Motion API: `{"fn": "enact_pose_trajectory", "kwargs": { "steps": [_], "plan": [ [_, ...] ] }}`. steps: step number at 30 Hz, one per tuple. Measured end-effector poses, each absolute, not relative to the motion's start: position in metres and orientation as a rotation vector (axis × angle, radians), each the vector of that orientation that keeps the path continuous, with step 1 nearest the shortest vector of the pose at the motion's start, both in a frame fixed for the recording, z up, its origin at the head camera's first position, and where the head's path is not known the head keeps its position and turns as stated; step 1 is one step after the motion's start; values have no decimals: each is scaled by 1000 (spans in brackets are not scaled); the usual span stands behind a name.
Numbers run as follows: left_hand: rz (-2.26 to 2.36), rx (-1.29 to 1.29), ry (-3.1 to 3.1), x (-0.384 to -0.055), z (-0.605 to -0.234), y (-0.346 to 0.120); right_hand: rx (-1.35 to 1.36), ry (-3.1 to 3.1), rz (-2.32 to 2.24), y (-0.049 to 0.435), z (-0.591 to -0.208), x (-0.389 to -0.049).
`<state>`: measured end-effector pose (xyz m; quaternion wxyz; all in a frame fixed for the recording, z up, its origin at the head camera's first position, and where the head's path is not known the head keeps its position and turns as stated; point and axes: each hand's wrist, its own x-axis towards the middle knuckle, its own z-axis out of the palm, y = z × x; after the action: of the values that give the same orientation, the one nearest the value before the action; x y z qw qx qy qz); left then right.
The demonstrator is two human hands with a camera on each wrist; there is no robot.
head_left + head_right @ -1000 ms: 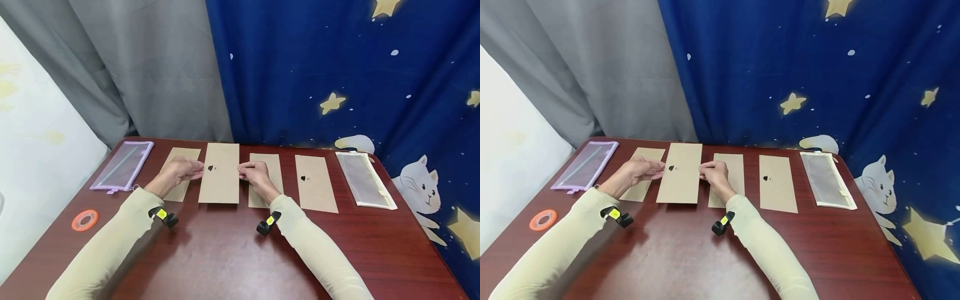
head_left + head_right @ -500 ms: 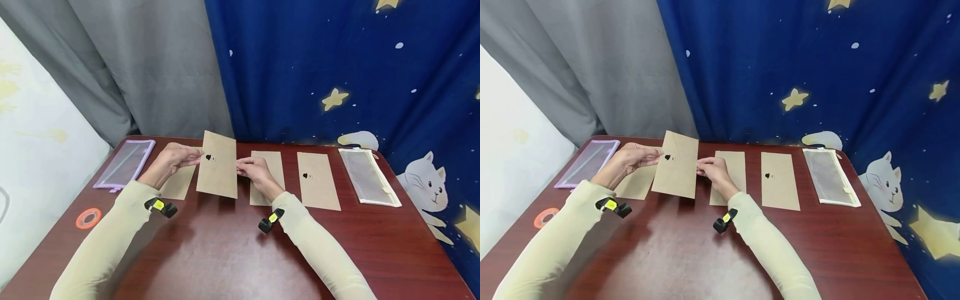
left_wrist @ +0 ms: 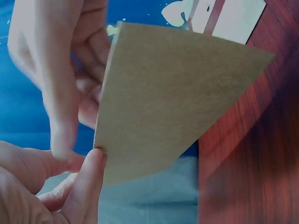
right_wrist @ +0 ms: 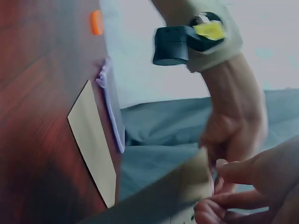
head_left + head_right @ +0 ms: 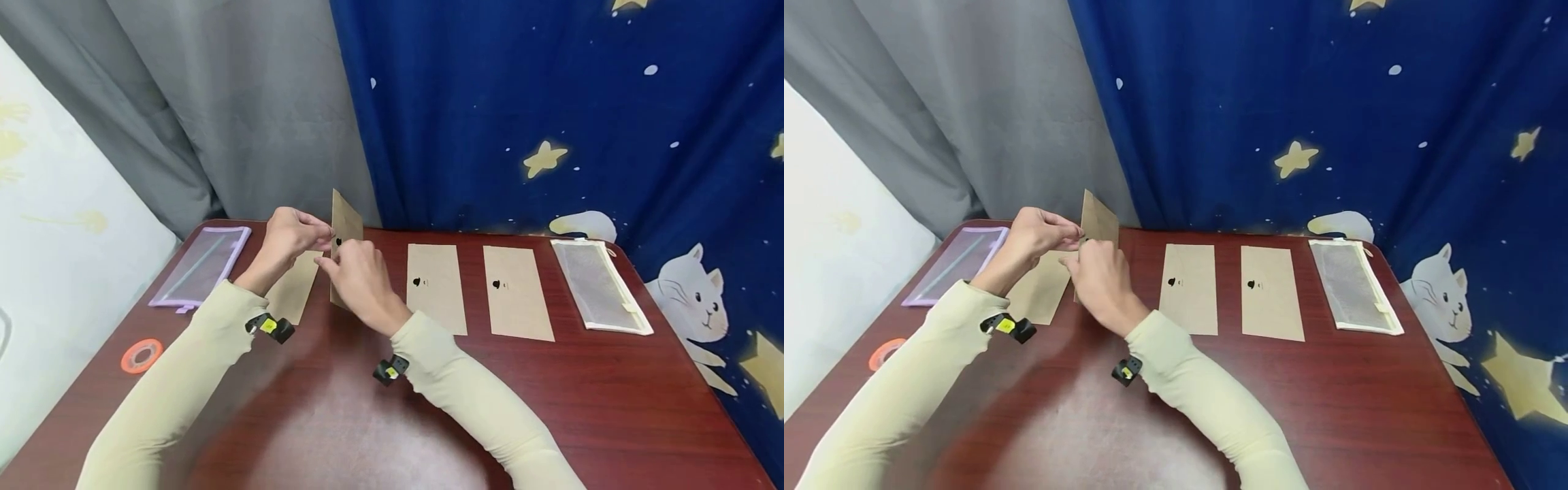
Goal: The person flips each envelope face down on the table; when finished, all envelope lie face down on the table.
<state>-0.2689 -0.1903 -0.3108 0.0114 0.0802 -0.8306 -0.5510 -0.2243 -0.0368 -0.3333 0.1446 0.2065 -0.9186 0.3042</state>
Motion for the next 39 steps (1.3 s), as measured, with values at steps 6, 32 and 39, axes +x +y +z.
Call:
{"fn": "enact_pose_trajectory", "kwargs": {
  "steps": [6, 32, 39],
  "plan": [
    [-1555, 225, -2631, -266, -304, -186, 520, -2678, 470, -53, -327, -219],
    [-2625, 372, -2411, -285, -375, -194, 353, -2632, 623, -39, -321, -229],
    [-2581, 346, -2373, -281, -371, -202, 321, -2580, 841, -22, -325, -237]
  ]
}}
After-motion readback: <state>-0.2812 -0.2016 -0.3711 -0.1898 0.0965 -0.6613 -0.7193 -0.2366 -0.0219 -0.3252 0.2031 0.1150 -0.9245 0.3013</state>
